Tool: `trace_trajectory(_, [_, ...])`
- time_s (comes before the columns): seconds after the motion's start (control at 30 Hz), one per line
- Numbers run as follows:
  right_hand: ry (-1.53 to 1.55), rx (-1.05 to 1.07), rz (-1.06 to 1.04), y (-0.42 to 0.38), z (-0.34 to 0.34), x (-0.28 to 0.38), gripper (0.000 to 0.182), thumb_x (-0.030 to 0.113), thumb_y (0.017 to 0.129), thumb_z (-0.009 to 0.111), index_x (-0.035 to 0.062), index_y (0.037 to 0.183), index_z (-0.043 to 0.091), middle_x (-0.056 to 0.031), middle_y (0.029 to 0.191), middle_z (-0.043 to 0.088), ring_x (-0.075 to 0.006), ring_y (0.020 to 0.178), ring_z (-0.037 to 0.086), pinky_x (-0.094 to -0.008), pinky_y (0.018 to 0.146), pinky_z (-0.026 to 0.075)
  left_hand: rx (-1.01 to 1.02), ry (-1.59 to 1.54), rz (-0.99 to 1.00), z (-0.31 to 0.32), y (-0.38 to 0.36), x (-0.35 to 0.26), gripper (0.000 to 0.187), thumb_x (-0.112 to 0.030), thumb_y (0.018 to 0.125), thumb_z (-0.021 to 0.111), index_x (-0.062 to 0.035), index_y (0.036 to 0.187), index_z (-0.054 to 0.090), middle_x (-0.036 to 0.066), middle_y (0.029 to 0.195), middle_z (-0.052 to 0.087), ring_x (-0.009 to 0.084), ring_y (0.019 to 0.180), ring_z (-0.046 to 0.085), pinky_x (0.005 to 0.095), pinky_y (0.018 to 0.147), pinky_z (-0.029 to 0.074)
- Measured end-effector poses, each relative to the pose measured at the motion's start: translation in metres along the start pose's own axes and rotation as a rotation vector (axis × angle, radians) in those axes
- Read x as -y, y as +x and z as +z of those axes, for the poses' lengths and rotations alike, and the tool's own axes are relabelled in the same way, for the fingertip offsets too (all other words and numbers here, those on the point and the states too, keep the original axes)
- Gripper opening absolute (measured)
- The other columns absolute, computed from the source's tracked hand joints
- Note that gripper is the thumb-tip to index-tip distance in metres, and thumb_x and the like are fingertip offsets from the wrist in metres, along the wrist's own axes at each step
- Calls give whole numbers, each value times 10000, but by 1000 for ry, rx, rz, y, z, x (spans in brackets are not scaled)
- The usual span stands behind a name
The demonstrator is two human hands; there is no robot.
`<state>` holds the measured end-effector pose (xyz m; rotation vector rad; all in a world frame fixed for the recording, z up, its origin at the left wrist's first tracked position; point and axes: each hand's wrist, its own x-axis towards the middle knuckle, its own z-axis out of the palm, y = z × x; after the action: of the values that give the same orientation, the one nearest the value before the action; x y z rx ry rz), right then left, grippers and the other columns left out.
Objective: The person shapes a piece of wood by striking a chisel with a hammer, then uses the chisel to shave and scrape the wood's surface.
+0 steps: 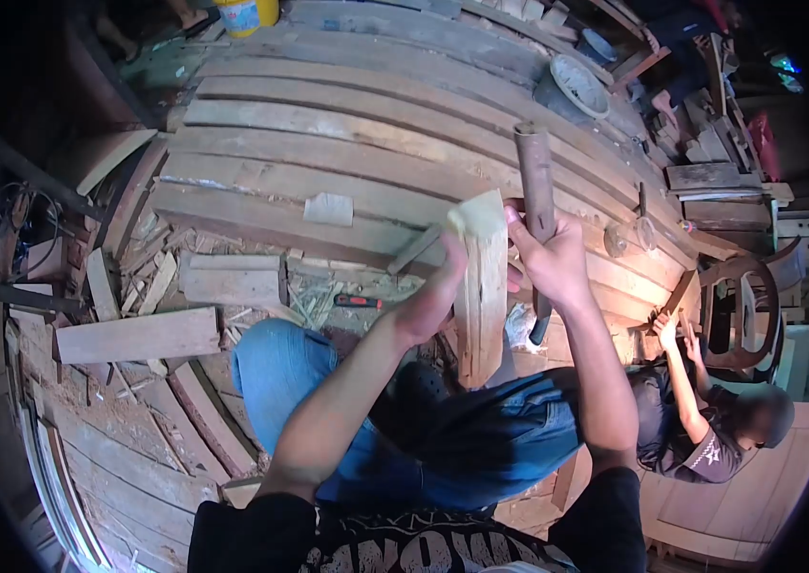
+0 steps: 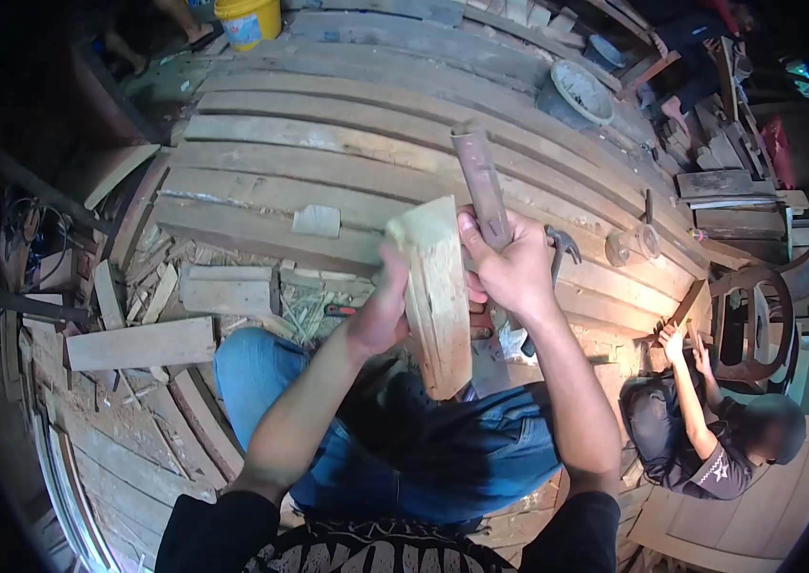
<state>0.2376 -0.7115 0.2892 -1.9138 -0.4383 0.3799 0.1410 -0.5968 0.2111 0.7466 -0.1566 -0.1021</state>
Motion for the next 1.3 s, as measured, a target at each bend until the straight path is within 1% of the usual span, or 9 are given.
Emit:
trace_trajectory(0.03, [13, 16, -18, -2, 1, -2, 188, 182, 937, 667, -6, 933, 663, -2, 691, 609, -54, 552, 546, -239, 466, 436, -70, -82, -38, -2, 2, 4, 906, -807, 872, 175, -50, 1230, 521, 113, 1043, 612, 177, 935, 622, 342, 787, 531])
trace_trajectory(0.2, [-415, 35, -308, -12, -7, 2, 342, 228, 933, 654, -37, 1150, 629, -101, 823, 693, -158, 760, 644, -308, 733, 528, -378, -190, 47, -18, 6, 0, 853, -735, 935, 199, -8, 1220, 542, 116, 1058, 640, 213, 979, 639, 374, 841, 531])
trace_trajectory(0.23, [-419, 69, -307, -16, -7, 2, 451, 245, 952, 613, 1, 1324, 540, -207, 1049, 696, -276, 963, 680, -368, 878, 516, -455, -241, 77, -21, 6, -4, 822, -728, 940, 224, -20, 1192, 558, 103, 1033, 640, 206, 962, 636, 361, 815, 531])
trace_trajectory(0.37, [-524, 84, -432, -32, 11, 13, 548, 247, 1002, 499, 105, 1504, 331, -298, 1327, 533, -388, 1239, 536, -415, 1011, 451, -593, -331, 269, -23, 10, -19, 680, -693, 948, 320, -85, 1065, 601, 62, 916, 631, 175, 865, 631, 317, 730, 527])
trace_trajectory(0.5, [-598, 260, -411, -48, 17, 22, 600, 87, 930, 576, 22, 1481, 347, -299, 1022, 660, -428, 843, 680, -441, 729, 542, -639, -445, 336, -24, 9, -32, 604, -664, 951, 354, -121, 1028, 606, 48, 857, 625, 168, 788, 632, 312, 693, 525])
trace_trajectory(0.7, [-619, 244, -468, -56, 24, 16, 606, 86, 908, 609, 21, 1465, 380, -267, 892, 676, -382, 743, 691, -423, 669, 547, -807, -371, 370, -23, 4, -37, 631, -704, 921, 374, -128, 1025, 609, 60, 855, 631, 201, 746, 641, 360, 652, 538])
trace_trajectory(0.77, [-652, 258, -506, -56, 23, 19, 584, 96, 909, 608, 30, 1454, 408, -259, 873, 681, -366, 704, 689, -412, 639, 547, -488, -541, 371, -29, 0, -36, 655, -720, 914, 367, -127, 1041, 613, 57, 876, 636, 204, 794, 638, 364, 703, 536])
trace_trajectory(1.13, [-801, 243, -622, -57, 32, 21, 578, 154, 904, 598, 62, 1449, 432, -217, 771, 691, -326, 577, 672, -400, 528, 540, -727, -341, 185, 1, -2, -40, 819, -802, 879, 272, -86, 1146, 567, 106, 993, 615, 245, 915, 637, 399, 821, 537])
trace_trajectory(1.3, [-756, 197, -734, -60, 37, 8, 577, 162, 906, 591, 46, 1447, 428, -239, 825, 695, -329, 571, 671, -405, 518, 544, -596, -303, 200, -27, 2, -24, 933, -840, 844, 270, -54, 1300, 484, 155, 1139, 579, 278, 1004, 616, 442, 843, 538])
